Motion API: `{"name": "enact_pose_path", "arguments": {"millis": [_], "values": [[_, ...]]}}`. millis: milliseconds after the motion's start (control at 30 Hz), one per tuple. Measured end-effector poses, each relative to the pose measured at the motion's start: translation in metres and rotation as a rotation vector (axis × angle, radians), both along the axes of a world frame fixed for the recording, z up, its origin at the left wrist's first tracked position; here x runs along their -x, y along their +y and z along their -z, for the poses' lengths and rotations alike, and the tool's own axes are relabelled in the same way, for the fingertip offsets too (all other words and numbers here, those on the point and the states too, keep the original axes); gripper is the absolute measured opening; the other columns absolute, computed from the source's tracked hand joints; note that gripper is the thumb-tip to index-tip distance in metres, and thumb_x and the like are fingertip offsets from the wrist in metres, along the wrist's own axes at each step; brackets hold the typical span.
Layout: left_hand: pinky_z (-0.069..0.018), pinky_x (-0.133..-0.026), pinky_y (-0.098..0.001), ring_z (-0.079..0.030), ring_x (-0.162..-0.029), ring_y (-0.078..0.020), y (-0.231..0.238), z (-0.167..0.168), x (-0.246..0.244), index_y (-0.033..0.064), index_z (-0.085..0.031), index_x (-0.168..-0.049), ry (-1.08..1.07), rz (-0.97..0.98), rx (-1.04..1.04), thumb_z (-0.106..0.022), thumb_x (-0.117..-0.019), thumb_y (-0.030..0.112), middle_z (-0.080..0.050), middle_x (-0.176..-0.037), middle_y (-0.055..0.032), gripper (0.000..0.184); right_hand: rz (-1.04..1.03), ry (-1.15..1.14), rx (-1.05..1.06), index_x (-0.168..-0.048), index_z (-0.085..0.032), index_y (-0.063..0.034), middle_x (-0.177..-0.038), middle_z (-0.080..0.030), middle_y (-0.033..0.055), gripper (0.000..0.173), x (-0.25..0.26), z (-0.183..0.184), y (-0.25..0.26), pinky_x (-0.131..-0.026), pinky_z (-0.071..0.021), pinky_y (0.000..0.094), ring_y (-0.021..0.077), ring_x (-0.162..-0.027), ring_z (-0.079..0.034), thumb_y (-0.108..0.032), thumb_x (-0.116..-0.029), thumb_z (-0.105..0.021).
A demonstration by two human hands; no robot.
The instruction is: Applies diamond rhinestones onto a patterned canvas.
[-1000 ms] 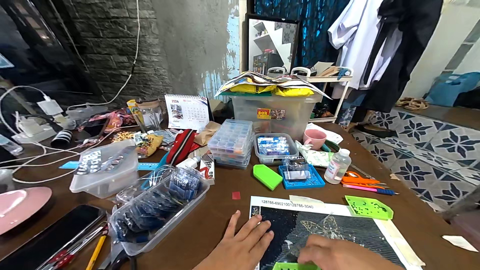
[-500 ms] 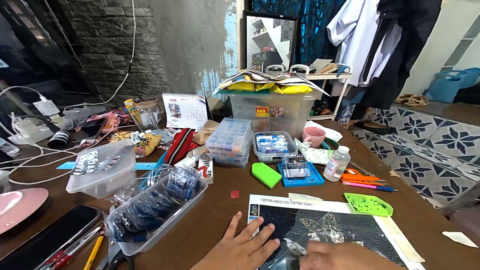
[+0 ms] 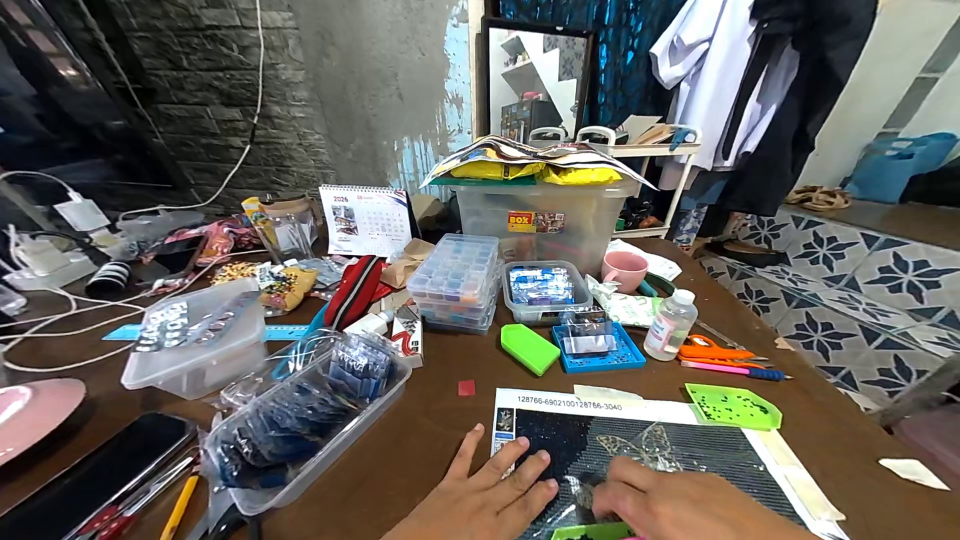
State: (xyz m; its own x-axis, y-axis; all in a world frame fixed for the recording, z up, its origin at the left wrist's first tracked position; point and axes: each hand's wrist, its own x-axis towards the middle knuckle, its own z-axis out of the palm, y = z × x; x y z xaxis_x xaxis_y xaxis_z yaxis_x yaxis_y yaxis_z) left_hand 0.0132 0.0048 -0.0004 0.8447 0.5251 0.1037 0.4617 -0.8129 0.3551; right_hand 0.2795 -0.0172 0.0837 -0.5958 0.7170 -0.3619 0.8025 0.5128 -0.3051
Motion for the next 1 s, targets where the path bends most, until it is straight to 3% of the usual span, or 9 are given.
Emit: {"name": "enact_pose_path", "arguments": {"millis": [100, 133, 200, 267, 400, 500, 600, 767, 1000], "values": [[-0.0066, -0.114, -0.078, -0.026, -0.154, -0.0409, 0.0, -0.001, -0.001, 0.0043, -0.044, -0.154, -0.005, -0.014, 0.003, -0.046, -0.0938, 0.073, -0.037, -0.164, -0.0154, 0.091, 0.083, 0.353, -0.278, -0.117, -0.072, -0.0004, -0.109, -0.067, 0.0216, 0.045, -0.009, 0.004, 0.002, -0.07, -0.0576, 0.049, 0.033, -0.085, -0.069, -0.039, -0.0929, -0.074], [-0.0064, -0.114, -0.078, -0.025, -0.154, -0.0409, 0.0, -0.001, -0.001, 0.0037, -0.045, -0.153, -0.003, -0.019, 0.014, -0.045, -0.0942, 0.072, -0.037, -0.164, -0.0157, 0.09, 0.123, 0.544, -0.402, -0.108, -0.075, -0.0026, -0.1, -0.068, 0.0156, 0.035, -0.012, 0.011, 0.006, -0.066, -0.0562, 0.038, 0.0226, -0.079, -0.066, -0.035, -0.0993, -0.065], [-0.0059, -0.115, -0.0778, -0.025, -0.155, -0.041, -0.001, -0.002, -0.002, 0.0038, -0.047, -0.151, -0.002, -0.029, 0.029, -0.046, -0.0943, 0.072, -0.037, -0.164, -0.0163, 0.089, 0.211, 0.893, -0.454, -0.103, -0.075, -0.007, -0.096, -0.067, 0.0022, 0.047, -0.016, 0.022, 0.019, -0.063, -0.0529, 0.0193, 0.0027, -0.074, -0.061, -0.039, -0.1095, -0.042], [-0.0059, -0.113, -0.0789, -0.025, -0.154, -0.0426, -0.002, -0.001, -0.002, 0.0046, -0.047, -0.152, -0.024, -0.034, 0.022, -0.047, -0.0943, 0.071, -0.037, -0.164, -0.0167, 0.088, 0.276, 1.132, -0.284, -0.104, -0.075, -0.0133, -0.096, -0.069, -0.0074, 0.066, -0.02, 0.027, 0.028, -0.074, -0.0535, 0.018, -0.0011, -0.084, -0.063, -0.06, -0.1075, -0.028], [-0.008, -0.111, -0.0821, -0.033, -0.15, -0.0439, -0.002, -0.001, -0.003, 0.0077, -0.046, -0.153, -0.082, -0.054, -0.002, -0.046, -0.0962, 0.068, -0.05, -0.156, -0.0129, 0.083, 0.423, 1.355, 0.17, -0.091, -0.071, -0.0215, -0.063, -0.058, -0.0152, 0.065, -0.014, 0.031, 0.029, -0.047, -0.0426, 0.0119, -0.0061, -0.05, -0.051, -0.076, -0.0949, -0.036], [-0.0067, -0.111, -0.0821, -0.032, -0.151, -0.0437, -0.001, -0.001, -0.002, 0.0111, -0.053, -0.149, -0.079, -0.059, 0.006, -0.046, -0.0973, 0.066, -0.05, -0.156, -0.0115, 0.076, 0.28, 1.428, 0.304, -0.103, -0.073, -0.0214, -0.081, -0.069, -0.0116, 0.039, -0.014, 0.043, 0.033, -0.063, -0.0559, 0.0166, -0.0016, -0.069, -0.065, -0.054, -0.1019, -0.052], [-0.0078, -0.112, -0.0807, -0.031, -0.151, -0.0445, 0.0, 0.002, -0.002, 0.0115, -0.057, -0.145, -0.095, -0.043, -0.041, -0.045, -0.0967, 0.068, -0.047, -0.157, -0.015, 0.075, 0.16, 1.464, 0.348, -0.119, -0.072, -0.0189, -0.103, -0.074, -0.005, 0.023, -0.015, 0.054, 0.037, -0.079, -0.0598, 0.023, 0.0049, -0.088, -0.07, -0.031, -0.1012, -0.064], [-0.012, -0.117, -0.069, -0.049, -0.137, -0.033, -0.001, 0.002, -0.005, 0.0138, -0.07, -0.124, -0.305, -0.014, -0.166, -0.054, -0.0951, 0.064, -0.064, -0.136, -0.0114, 0.06, 0.063, 1.329, 0.105, -0.108, -0.071, -0.0189, -0.091, -0.071, -0.0123, 0.038, -0.011, 0.059, 0.028, -0.068, -0.0542, 0.0135, -0.0061, -0.077, -0.064, -0.045, -0.1075, -0.044], [-0.0242, -0.112, -0.0714, -0.063, -0.118, -0.0343, -0.017, -0.002, -0.022, 0.0077, -0.074, -0.117, -0.265, -0.194, -0.123, -0.072, -0.0803, 0.065, -0.072, -0.117, -0.011, 0.068, -0.014, 1.265, -0.087, -0.102, -0.057, -0.0057, -0.08, -0.062, -0.0015, 0.037, 0.002, 0.071, 0.016, -0.065, -0.0504, 0.0133, -0.0045, -0.071, -0.059, -0.037, -0.1109, -0.04]]}}
